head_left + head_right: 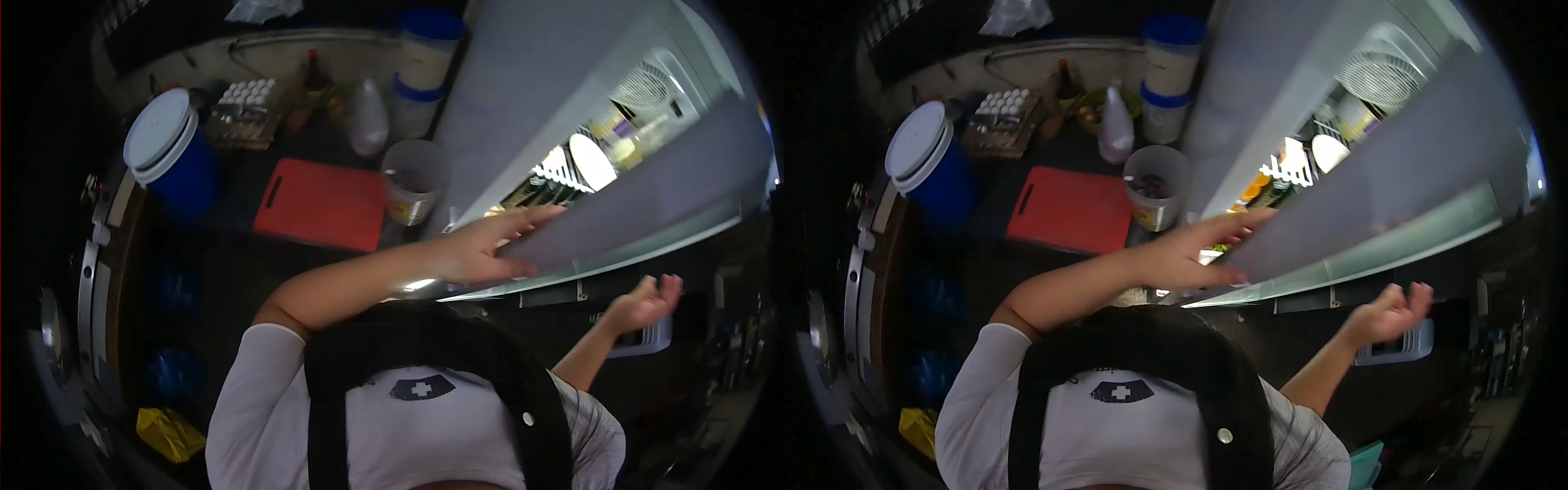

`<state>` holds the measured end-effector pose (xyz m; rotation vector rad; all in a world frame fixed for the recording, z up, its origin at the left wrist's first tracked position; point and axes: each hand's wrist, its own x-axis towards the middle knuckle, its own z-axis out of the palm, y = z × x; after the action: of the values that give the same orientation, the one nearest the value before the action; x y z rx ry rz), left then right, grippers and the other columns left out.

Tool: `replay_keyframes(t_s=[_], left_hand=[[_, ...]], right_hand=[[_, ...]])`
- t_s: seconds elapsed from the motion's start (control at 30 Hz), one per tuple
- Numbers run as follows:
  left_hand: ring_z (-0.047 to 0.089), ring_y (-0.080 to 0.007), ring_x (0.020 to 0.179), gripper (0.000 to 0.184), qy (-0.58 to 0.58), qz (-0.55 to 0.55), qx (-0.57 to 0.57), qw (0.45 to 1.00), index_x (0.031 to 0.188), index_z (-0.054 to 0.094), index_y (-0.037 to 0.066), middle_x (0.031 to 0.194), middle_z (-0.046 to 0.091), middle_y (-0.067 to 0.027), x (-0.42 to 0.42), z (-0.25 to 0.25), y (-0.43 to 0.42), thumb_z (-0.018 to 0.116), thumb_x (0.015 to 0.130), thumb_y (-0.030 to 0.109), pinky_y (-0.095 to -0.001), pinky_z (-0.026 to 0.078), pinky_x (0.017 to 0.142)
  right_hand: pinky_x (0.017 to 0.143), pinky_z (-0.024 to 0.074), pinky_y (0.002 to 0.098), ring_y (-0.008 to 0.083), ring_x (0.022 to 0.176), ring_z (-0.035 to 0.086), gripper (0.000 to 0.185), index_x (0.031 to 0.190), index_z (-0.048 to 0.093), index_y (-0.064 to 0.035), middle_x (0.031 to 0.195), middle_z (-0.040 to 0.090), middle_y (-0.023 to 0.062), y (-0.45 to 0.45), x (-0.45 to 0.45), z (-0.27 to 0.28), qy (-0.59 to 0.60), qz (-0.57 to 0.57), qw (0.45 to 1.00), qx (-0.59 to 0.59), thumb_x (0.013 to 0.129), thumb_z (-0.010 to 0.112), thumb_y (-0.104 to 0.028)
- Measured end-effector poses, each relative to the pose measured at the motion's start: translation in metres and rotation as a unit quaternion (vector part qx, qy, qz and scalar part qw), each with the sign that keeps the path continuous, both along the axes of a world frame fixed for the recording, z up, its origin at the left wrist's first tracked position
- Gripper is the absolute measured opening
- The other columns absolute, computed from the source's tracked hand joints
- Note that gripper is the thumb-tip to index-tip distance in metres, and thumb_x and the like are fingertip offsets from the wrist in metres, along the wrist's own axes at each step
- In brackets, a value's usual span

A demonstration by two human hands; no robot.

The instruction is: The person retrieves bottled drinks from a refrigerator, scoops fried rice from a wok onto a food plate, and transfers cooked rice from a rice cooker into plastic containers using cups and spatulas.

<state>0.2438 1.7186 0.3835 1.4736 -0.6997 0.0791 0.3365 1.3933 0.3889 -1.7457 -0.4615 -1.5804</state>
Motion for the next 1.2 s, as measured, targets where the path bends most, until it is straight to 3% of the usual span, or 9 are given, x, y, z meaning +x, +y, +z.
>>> replay_keyframes(t_s=[0.07, 0.17, 0.4, 0.73, 0.9, 0.93, 0.97, 1.0, 1.2], left_hand=[[0.038, -0.0234, 0.131, 0.074, -0.060, -0.012, 0.009, 0.998, 0.149, 0.025, 0.012, 0.148, 0.033, -0.0133, -0.002, -0.024, 0.006, 0.066, 0.088, 0.023, -0.0396, 0.028, 0.110], [0.030, -0.0260, 0.138, 0.070, -0.041, -0.031, 0.044, 0.998, 0.149, 0.023, 0.011, 0.152, 0.029, -0.0141, -0.009, -0.058, 0.018, 0.059, 0.092, 0.024, -0.0367, 0.022, 0.112], [0.035, -0.0210, 0.135, 0.048, -0.025, -0.162, 0.000, 0.986, 0.140, 0.042, 0.003, 0.145, 0.042, -0.0112, 0.012, -0.077, 0.017, 0.050, 0.093, 0.011, -0.0339, 0.025, 0.112], [0.049, -0.0222, 0.124, 0.036, -0.083, -0.546, 0.103, 0.827, 0.126, 0.057, 0.004, 0.128, 0.058, -0.0093, 0.059, -0.061, -0.088, 0.054, 0.090, 0.007, -0.0365, 0.035, 0.105], [0.060, -0.0205, 0.100, 0.030, -0.012, -0.050, 0.119, 0.992, 0.114, 0.061, 0.003, 0.109, 0.063, -0.0142, 0.177, -0.110, -0.205, 0.059, 0.084, 0.007, -0.0311, 0.048, 0.089], [0.062, -0.0231, 0.097, 0.034, 0.362, -0.312, 0.105, 0.872, 0.116, 0.057, 0.001, 0.104, 0.063, -0.0165, 0.292, -0.132, -0.237, 0.059, 0.082, 0.005, -0.0314, 0.049, 0.087], [0.059, -0.0283, 0.102, 0.040, 0.071, -0.055, -0.044, 0.995, 0.118, 0.053, -0.003, 0.106, 0.061, -0.0208, 0.279, -0.164, -0.262, 0.061, 0.079, 0.004, -0.0370, 0.047, 0.092], [0.054, -0.0337, 0.111, 0.051, -0.140, 0.145, 0.069, 0.977, 0.120, 0.050, -0.006, 0.112, 0.057, -0.0247, 0.330, -0.189, -0.281, 0.065, 0.073, 0.007, -0.0416, 0.042, 0.099], [0.057, -0.0348, 0.098, 0.047, -0.216, 0.212, 0.112, 0.946, 0.113, 0.050, -0.009, 0.107, 0.058, -0.0248, 0.394, -0.140, -0.333, 0.061, 0.073, 0.011, -0.0396, 0.044, 0.088]], right_hand=[[0.082, 0.0502, 0.0298, 0.0246, 0.104, 0.059, 0.039, 0.126, 0.045, 0.0055, 0.121, 0.055, 0.0177, 0.008, -0.015, 0.046, -0.054, -0.144, 0.986, -0.056, 0.090, 0.056, -0.007], [0.083, 0.0512, 0.0348, 0.0306, 0.109, 0.058, 0.048, 0.124, 0.045, 0.0090, 0.121, 0.055, 0.0216, 0.053, -0.036, 0.089, -0.202, 0.005, 0.978, -0.057, 0.094, 0.053, -0.026], [0.104, 0.0340, 0.0442, 0.0340, 0.133, 0.037, 0.097, 0.143, 0.021, 0.0061, 0.146, 0.031, 0.0244, 0.131, -0.083, 0.067, -0.089, 0.184, 0.971, -0.124, 0.080, 0.063, -0.055], [0.101, 0.0421, 0.0439, 0.0360, 0.128, 0.040, 0.118, 0.148, -0.011, -0.0077, 0.147, 0.022, 0.0247, 0.117, -0.192, 0.010, 0.091, -0.152, 0.982, 0.065, 0.072, 0.078, -0.013], [0.098, 0.0417, 0.0401, 0.0344, 0.121, 0.047, 0.106, 0.147, -0.008, -0.0086, 0.139, 0.034, 0.0280, 0.080, -0.213, -0.035, 0.104, -0.182, 0.965, 0.160, 0.076, 0.070, -0.012], [0.096, 0.0425, 0.0395, 0.0344, 0.119, 0.049, 0.102, 0.147, -0.005, -0.0074, 0.138, 0.035, 0.0290, 0.073, -0.217, -0.038, 0.098, -0.186, 0.960, 0.184, 0.077, 0.069, -0.014], [0.093, 0.0438, 0.0383, 0.0333, 0.114, 0.052, 0.098, 0.147, -0.003, -0.0060, 0.135, 0.040, 0.0301, 0.064, -0.219, -0.040, 0.092, -0.197, 0.960, 0.177, 0.079, 0.067, -0.018], [0.088, 0.0465, 0.0372, 0.0327, 0.107, 0.056, 0.097, 0.146, 0.000, -0.0042, 0.128, 0.046, 0.0307, 0.054, -0.219, -0.043, 0.068, -0.214, 0.959, 0.172, 0.079, 0.067, -0.023], [0.073, 0.0501, 0.0338, 0.0334, 0.091, 0.060, 0.086, 0.144, 0.011, 0.0035, 0.116, 0.053, 0.0327, 0.008, -0.239, -0.052, 0.051, -0.287, 0.948, 0.130, 0.081, 0.056, -0.033]])
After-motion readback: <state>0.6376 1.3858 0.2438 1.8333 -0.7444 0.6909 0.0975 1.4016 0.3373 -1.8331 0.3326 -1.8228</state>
